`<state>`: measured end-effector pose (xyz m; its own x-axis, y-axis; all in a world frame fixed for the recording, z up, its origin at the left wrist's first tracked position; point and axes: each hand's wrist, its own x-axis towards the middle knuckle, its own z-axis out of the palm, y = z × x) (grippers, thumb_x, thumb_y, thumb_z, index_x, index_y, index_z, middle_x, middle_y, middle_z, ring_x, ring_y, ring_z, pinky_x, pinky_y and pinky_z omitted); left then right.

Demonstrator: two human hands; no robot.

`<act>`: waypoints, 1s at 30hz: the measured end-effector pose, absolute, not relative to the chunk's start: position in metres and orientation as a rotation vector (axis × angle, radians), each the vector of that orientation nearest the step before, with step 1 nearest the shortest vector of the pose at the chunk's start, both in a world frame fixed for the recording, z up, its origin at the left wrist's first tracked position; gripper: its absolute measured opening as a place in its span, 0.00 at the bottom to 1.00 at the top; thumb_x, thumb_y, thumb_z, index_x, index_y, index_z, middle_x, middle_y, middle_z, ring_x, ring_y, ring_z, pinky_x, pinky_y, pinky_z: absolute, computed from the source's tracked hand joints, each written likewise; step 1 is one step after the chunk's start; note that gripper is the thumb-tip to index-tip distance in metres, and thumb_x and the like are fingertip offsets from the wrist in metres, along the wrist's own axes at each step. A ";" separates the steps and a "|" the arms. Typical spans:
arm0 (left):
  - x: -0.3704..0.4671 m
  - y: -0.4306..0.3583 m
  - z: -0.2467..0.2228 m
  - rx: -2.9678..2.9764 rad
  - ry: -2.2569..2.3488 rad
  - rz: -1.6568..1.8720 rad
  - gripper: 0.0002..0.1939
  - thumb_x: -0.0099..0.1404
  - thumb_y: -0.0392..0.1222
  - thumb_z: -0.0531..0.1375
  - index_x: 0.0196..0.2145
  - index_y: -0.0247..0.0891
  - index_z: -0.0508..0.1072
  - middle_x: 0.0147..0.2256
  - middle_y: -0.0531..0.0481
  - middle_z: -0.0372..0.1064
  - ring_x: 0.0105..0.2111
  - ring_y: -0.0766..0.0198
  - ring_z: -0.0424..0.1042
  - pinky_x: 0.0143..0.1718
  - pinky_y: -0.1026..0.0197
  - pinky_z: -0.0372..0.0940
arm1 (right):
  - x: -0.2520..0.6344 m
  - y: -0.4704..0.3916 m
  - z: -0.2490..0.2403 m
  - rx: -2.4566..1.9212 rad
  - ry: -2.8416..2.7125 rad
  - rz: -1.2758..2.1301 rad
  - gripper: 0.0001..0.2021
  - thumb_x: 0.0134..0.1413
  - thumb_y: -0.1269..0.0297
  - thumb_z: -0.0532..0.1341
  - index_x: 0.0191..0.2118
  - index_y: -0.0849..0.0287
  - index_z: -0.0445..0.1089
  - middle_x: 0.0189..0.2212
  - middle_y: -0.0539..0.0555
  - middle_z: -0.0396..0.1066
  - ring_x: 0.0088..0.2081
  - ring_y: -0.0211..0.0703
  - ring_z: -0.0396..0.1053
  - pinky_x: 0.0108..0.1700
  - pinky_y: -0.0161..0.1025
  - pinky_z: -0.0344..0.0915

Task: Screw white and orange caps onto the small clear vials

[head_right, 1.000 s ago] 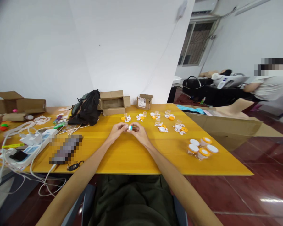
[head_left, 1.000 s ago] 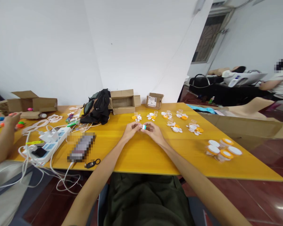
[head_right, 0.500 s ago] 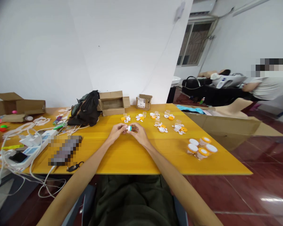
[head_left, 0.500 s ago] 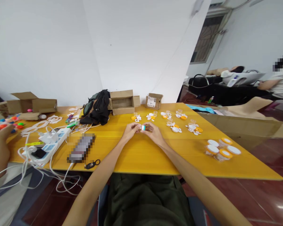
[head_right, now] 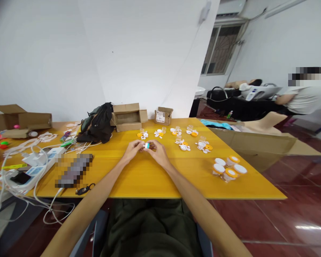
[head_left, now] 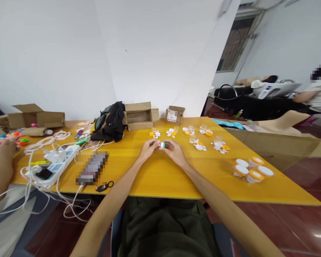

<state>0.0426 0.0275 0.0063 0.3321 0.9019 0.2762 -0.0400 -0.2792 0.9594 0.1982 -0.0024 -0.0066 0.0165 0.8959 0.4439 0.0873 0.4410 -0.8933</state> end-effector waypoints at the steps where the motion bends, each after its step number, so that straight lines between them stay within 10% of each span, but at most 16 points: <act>1: 0.042 0.028 0.006 1.571 0.800 1.148 0.23 0.54 0.61 0.65 0.27 0.36 0.75 0.23 0.54 0.69 0.24 0.67 0.67 0.30 0.64 0.63 | 0.199 -0.002 -0.007 -0.938 -1.419 0.815 0.14 0.39 0.55 0.71 0.33 0.53 0.72 0.30 0.51 0.75 0.33 0.47 0.73 0.41 0.46 0.71; 12: 0.043 0.024 0.007 1.552 0.720 1.127 0.25 0.50 0.60 0.68 0.37 0.37 0.75 0.28 0.52 0.72 0.28 0.65 0.70 0.34 0.63 0.65 | 0.209 0.005 -0.010 -0.937 -1.323 1.060 0.21 0.42 0.42 0.67 0.33 0.56 0.76 0.30 0.53 0.77 0.30 0.46 0.73 0.37 0.45 0.71; 30: 0.043 0.026 0.005 1.548 0.824 1.095 0.23 0.55 0.62 0.63 0.26 0.36 0.71 0.20 0.55 0.65 0.21 0.69 0.64 0.26 0.65 0.60 | 0.206 0.007 -0.011 -0.921 -1.344 0.967 0.20 0.33 0.52 0.73 0.35 0.54 0.72 0.33 0.51 0.75 0.36 0.45 0.72 0.40 0.43 0.70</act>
